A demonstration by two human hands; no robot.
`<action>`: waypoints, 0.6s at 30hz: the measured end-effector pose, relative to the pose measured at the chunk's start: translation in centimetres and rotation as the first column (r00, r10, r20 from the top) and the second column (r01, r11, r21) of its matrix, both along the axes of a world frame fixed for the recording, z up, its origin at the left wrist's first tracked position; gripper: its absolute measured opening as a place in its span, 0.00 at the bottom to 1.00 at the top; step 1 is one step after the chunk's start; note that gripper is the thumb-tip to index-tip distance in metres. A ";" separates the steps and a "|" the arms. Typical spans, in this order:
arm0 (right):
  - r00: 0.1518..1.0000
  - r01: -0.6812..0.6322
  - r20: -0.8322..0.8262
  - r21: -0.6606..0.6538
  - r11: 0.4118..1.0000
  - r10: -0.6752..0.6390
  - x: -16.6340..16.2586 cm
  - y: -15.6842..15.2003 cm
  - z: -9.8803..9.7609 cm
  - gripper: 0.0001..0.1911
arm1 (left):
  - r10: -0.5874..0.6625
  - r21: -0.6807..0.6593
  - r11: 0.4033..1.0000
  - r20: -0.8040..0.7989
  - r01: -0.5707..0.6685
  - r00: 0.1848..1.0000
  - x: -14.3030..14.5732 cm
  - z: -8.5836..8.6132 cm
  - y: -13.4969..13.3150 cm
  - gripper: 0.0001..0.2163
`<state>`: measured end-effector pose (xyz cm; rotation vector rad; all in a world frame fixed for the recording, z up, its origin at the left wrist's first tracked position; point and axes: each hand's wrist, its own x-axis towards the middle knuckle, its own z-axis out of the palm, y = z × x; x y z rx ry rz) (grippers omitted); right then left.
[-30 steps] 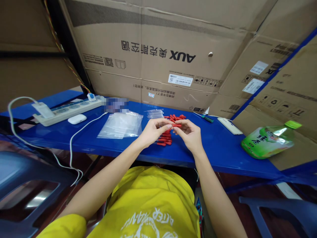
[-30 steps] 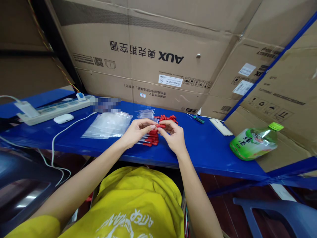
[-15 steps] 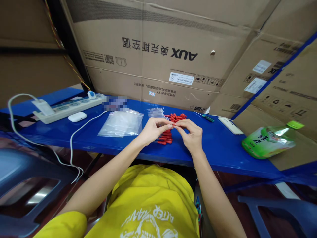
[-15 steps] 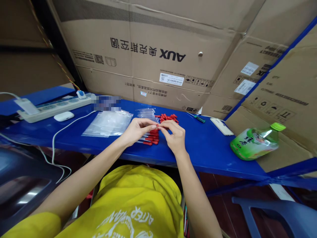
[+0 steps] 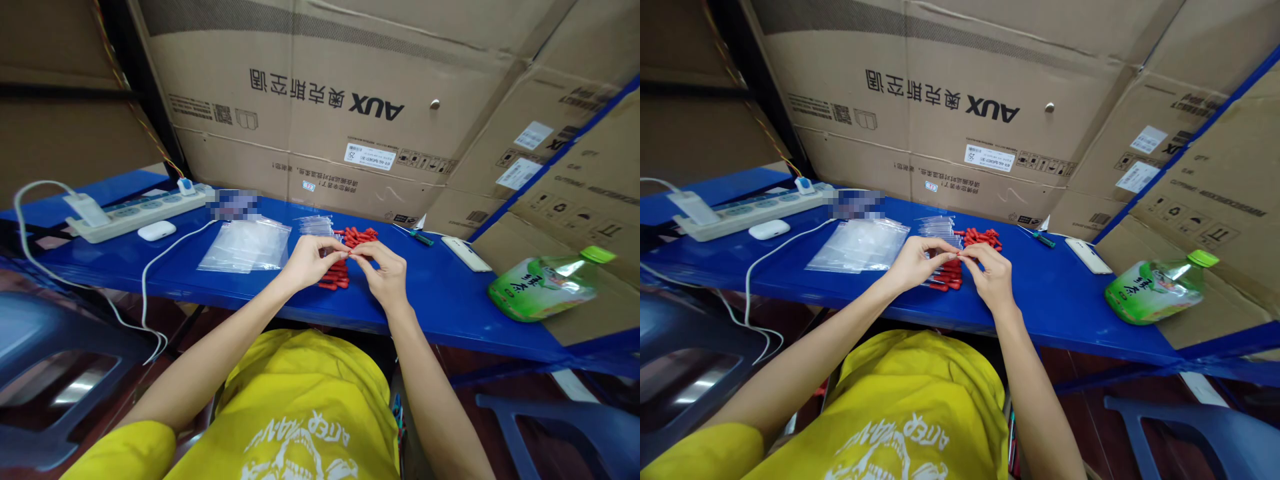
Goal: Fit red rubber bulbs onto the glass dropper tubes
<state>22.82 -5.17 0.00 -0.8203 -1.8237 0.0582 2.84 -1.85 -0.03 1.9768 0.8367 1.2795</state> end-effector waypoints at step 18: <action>0.957 -0.104 -0.289 -0.345 0.933 0.000 0.5 0.7 -0.7 0.11 | 0.125 0.335 0.941 -0.236 -0.040 0.964 -0.1 -0.2 -0.1 0.15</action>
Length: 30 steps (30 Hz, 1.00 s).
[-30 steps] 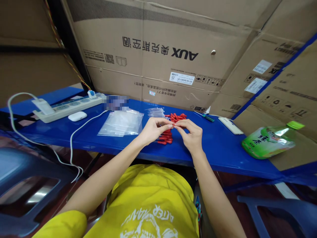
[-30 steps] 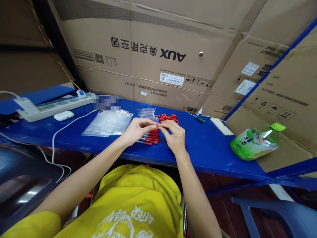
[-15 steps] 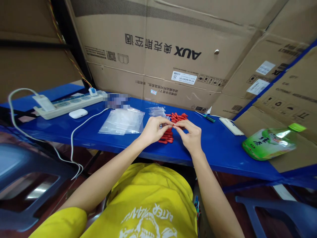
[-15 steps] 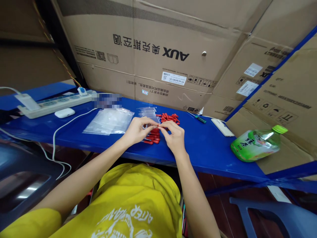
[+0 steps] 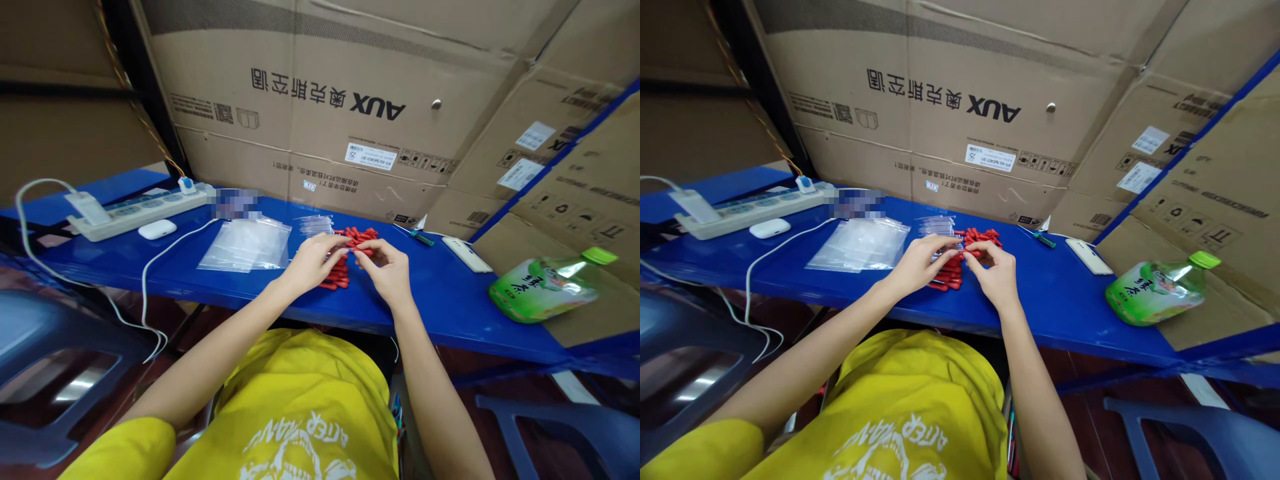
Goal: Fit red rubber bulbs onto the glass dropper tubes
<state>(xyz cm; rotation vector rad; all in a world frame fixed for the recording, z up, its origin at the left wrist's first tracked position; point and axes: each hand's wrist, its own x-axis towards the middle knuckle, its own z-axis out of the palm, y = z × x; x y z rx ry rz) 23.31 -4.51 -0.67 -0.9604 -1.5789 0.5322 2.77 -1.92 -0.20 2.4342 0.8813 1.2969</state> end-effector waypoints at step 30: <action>0.980 -0.112 -0.173 -0.044 0.993 0.103 -0.4 -0.7 1.2 0.16 | 0.022 0.081 0.996 -0.005 -0.021 1.000 -0.2 0.1 -0.8 0.17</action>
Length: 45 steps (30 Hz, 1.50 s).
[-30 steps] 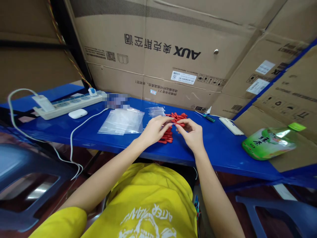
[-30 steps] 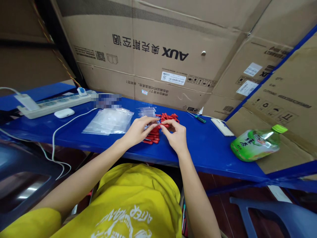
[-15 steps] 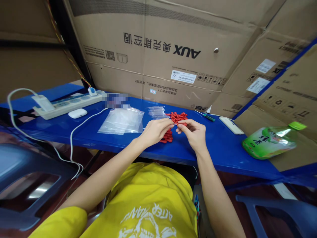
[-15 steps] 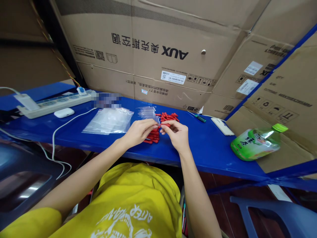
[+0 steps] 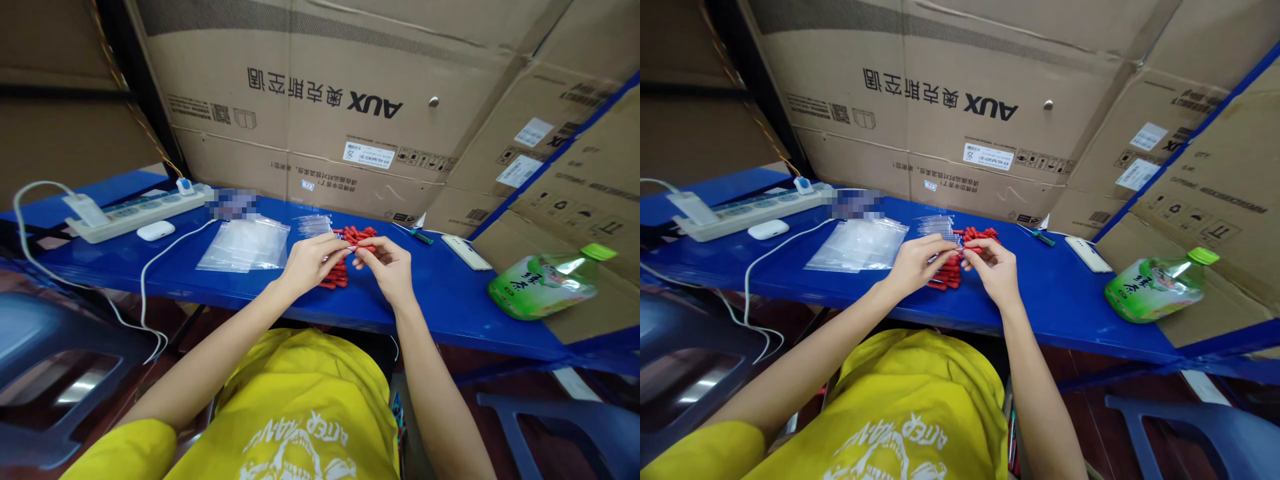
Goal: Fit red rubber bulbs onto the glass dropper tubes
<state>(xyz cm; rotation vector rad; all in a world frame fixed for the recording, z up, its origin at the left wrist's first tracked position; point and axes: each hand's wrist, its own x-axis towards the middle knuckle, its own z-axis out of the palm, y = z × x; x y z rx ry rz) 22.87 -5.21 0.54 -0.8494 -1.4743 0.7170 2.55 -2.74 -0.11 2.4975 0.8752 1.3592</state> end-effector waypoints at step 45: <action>0.998 -0.011 -0.057 0.008 1.000 0.012 1.5 -0.1 0.2 0.12 | -0.100 -0.065 0.993 -0.065 0.096 0.993 0.1 -0.1 0.2 0.18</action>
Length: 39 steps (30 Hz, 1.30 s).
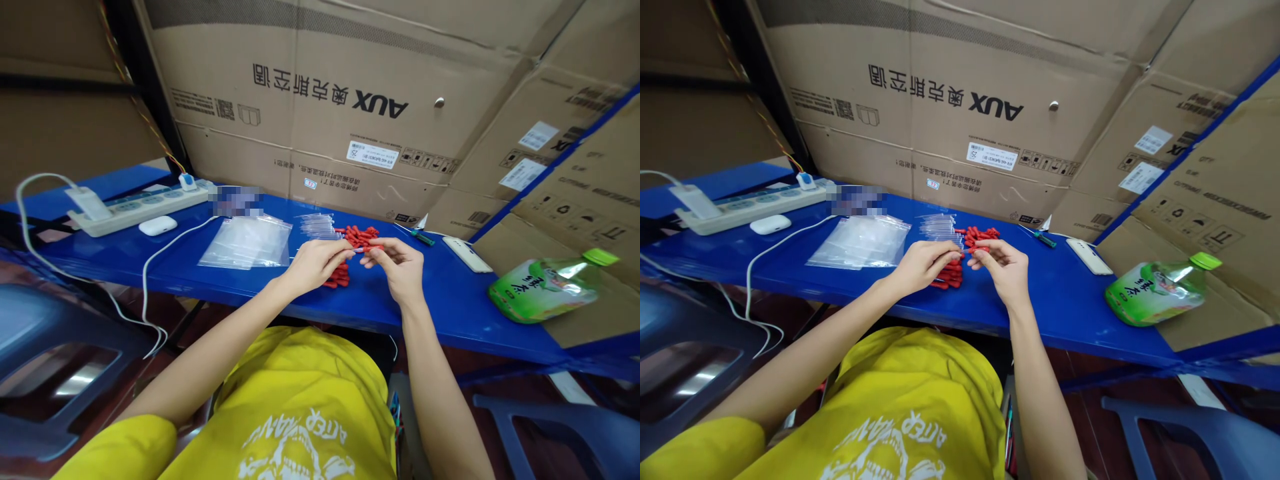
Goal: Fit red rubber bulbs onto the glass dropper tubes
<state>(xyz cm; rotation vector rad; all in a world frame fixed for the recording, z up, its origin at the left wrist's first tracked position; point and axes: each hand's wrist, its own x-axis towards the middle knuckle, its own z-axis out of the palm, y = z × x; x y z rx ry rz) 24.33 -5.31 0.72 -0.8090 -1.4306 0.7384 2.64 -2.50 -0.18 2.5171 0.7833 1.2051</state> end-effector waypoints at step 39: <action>0.997 0.014 0.075 -0.023 1.000 -0.012 0.6 0.0 0.5 0.13 | 0.125 0.026 0.992 -0.140 -0.123 0.982 0.2 0.1 -0.5 0.19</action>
